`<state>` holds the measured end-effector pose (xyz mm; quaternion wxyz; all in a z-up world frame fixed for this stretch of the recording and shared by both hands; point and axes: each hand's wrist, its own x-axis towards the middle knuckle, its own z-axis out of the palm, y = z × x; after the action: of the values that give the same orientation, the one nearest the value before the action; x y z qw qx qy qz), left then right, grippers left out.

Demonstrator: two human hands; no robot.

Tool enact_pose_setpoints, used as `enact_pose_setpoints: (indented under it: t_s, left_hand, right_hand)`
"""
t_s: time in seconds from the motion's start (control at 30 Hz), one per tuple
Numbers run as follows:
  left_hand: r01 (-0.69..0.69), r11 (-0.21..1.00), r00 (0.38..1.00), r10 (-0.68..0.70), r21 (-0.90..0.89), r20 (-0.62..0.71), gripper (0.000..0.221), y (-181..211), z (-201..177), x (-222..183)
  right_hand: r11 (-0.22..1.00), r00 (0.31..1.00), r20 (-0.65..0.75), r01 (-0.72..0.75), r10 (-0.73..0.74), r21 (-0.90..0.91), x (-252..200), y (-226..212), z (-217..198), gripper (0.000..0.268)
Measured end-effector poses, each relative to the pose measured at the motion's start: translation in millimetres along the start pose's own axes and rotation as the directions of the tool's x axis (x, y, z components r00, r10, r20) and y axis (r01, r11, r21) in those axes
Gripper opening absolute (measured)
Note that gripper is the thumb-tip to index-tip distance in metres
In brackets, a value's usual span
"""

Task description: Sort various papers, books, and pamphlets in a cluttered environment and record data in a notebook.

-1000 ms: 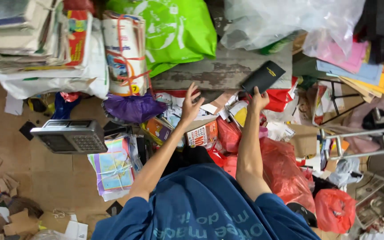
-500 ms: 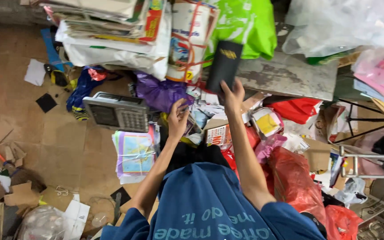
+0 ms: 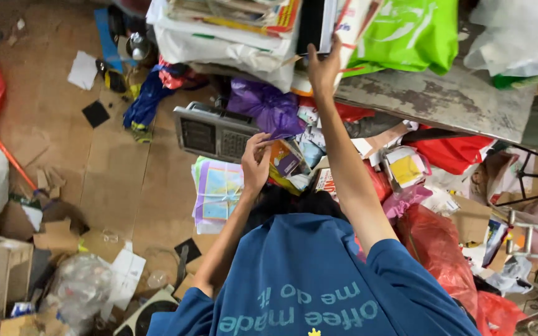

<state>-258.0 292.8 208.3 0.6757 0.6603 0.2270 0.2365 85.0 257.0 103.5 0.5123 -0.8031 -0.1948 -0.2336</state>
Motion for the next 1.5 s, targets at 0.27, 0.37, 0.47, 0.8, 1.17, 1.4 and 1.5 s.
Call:
enact_pose_setpoints:
  t_s: [0.27,0.37,0.47,0.8,1.17,1.4,1.5]
  left_hand:
    - [0.073,0.997,0.989,-0.076,-0.026,-0.131,0.035,-38,-55,-44]
    - [0.086,0.996,0.988,-0.082,0.023,-0.132,0.034,-51,-61,-53]
    - [0.133,0.991,0.986,-0.131,0.015,-0.106,0.034,-55,-51,-53]
    - [0.089,0.986,0.938,-0.131,0.141,0.320,0.032,-79,73,-10]
    - [-0.321,0.942,0.790,0.208,0.100,0.577,0.035,-60,395,74]
    - [-0.716,0.666,0.587,0.411,0.210,0.697,0.083,-21,622,138]
    - [-0.795,0.514,0.574,0.463,0.323,0.676,0.073,-72,693,189]
  right_hand:
    - [0.928,0.941,0.148,-0.329,0.306,0.173,-57,-98,-72,0.083]
    - [0.938,0.946,0.130,-0.314,0.296,0.149,-104,-80,-111,0.079]
    - [0.934,0.930,0.129,-0.353,0.344,0.059,-141,-37,-160,0.075]
    - [0.837,0.902,-0.161,-0.431,0.400,-0.337,-116,89,-371,0.079]
    - [0.853,0.962,-0.183,-0.265,0.203,-0.450,109,222,-529,0.105]
    - [0.915,0.994,0.006,-0.095,0.106,-0.393,195,320,-527,0.101]
    - [0.918,0.974,0.018,-0.206,0.225,-0.340,194,356,-513,0.067]
